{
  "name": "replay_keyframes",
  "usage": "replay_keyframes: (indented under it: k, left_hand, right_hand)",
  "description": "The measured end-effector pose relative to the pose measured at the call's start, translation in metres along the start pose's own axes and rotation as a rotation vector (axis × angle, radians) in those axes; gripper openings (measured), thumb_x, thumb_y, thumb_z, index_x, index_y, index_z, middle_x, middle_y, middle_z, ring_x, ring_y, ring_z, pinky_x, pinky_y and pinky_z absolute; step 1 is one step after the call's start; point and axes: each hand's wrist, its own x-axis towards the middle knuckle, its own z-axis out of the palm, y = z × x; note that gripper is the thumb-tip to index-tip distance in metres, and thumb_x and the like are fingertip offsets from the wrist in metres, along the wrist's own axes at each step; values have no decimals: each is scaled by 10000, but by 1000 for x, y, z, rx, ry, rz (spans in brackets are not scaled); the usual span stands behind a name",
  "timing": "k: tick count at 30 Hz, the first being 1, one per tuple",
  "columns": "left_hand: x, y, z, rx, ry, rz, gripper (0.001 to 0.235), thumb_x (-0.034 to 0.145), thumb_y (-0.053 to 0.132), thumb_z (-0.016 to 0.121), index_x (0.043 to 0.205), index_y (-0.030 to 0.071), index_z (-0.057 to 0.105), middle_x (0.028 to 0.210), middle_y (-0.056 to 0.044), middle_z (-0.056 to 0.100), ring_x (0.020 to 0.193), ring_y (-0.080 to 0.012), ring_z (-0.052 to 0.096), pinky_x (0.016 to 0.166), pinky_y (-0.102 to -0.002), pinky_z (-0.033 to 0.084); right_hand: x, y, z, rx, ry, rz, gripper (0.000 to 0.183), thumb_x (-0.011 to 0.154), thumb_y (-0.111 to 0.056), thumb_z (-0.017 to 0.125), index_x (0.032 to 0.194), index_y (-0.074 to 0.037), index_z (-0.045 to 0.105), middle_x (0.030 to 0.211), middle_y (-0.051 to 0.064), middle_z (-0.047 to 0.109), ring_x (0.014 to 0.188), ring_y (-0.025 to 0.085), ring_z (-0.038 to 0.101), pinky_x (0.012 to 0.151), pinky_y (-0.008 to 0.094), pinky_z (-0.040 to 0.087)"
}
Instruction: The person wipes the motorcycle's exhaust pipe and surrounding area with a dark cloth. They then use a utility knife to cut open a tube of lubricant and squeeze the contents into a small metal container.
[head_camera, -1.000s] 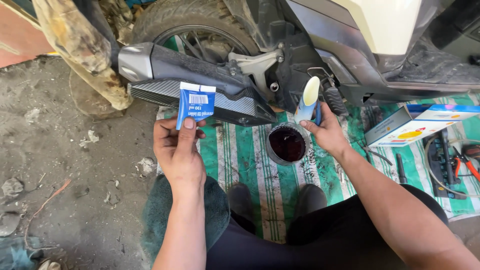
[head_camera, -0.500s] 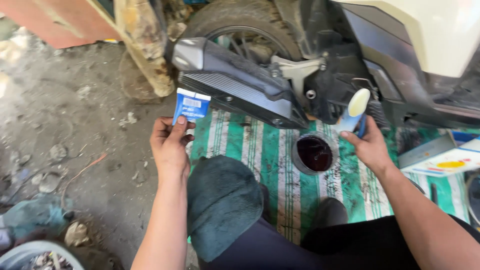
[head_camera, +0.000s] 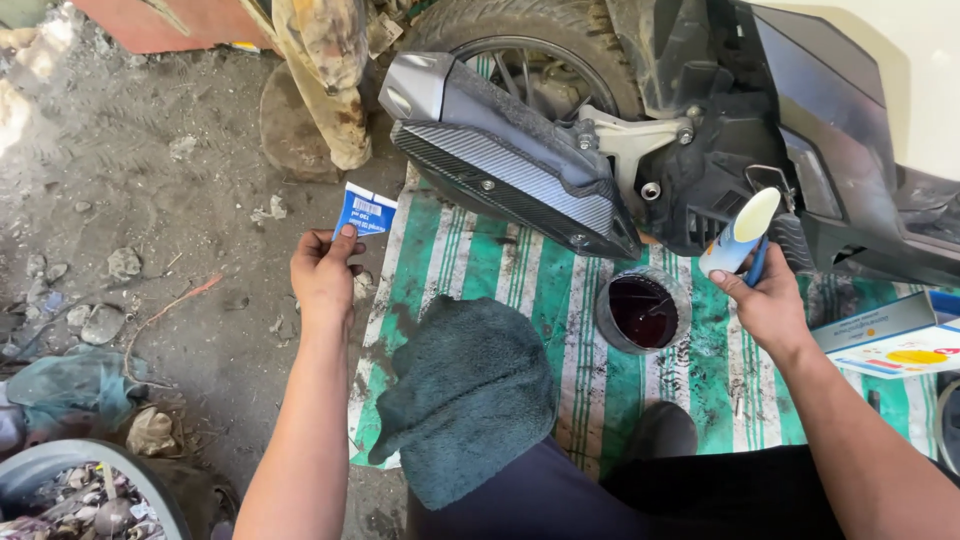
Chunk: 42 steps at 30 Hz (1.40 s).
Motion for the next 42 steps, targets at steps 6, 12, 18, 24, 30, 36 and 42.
replay_keyframes:
  k: [6, 12, 18, 24, 30, 36, 42]
  left_hand:
    - [11, -19, 3, 119, 27, -89, 257, 1088, 249, 763, 931, 82, 647, 873, -40, 689, 838, -131, 741, 678, -278, 541]
    - [37, -85, -1, 468, 10, -222, 346, 1078, 347, 724, 1118, 8, 782, 964, -94, 811, 811, -176, 748, 764, -317, 593]
    - [58, -249, -35, 563, -28, -501, 519, 1005, 465, 744, 1142, -30, 818, 1046, -214, 837, 852, -341, 829, 668, -440, 639]
    - [61, -148, 39, 1144, -523, -371, 906, 953, 806, 639, 1055, -67, 861, 1147, -299, 833, 1276, -480, 732, 1090, -585, 571]
    - [-80, 111, 197, 880, -1178, 301, 537, 999, 423, 752, 1326, -1, 793, 1227, -269, 842, 1283, -505, 729, 1136, -616, 543]
    - [-129, 20, 330, 803, -1374, 594, 1032, 797, 326, 980, 1656, 49, 479, 1436, -225, 723, 1392, -456, 665, 1163, -595, 560]
    - [-131, -39, 353, 589, -1278, 695, 849, 751, 394, 970, 1497, 127, 664, 1385, -137, 762, 1246, -399, 760, 1028, -543, 624]
  right_hand:
    - [0, -3, 0, 3, -7, 26, 525, 1024, 81, 691, 1510, 19, 500, 1410, 181, 679, 1248, 276, 660, 1096, 397, 512]
    - [4, 7, 0, 65, -9, -2, 574, 997, 120, 684, 1525, 12, 486, 1432, 187, 662, 1280, 277, 646, 1114, 388, 508]
    - [1, 3, 5, 139, 83, -7, 528, 927, -1, 902, 1367, -52, 615, 1126, 109, 747, 1068, 177, 644, 943, 369, 576]
    - [-1, 8, 2, 206, 49, -1, 570, 886, 53, 900, 1374, -68, 631, 1070, 110, 755, 1018, 171, 674, 873, 345, 615]
    - [0, 22, 7, 226, 21, -53, 637, 848, 65, 923, 1404, -60, 638, 1113, 94, 735, 1101, 178, 654, 909, 371, 625]
    - [-1, 37, 5, 212, 30, -35, 653, 830, 41, 949, 1409, -68, 667, 1164, 94, 748, 1174, 178, 629, 960, 425, 599]
    - [0, 32, 0, 71, -18, -68, 688, 797, -13, 987, 1416, -119, 708, 1142, 118, 767, 1171, 227, 661, 1029, 498, 566]
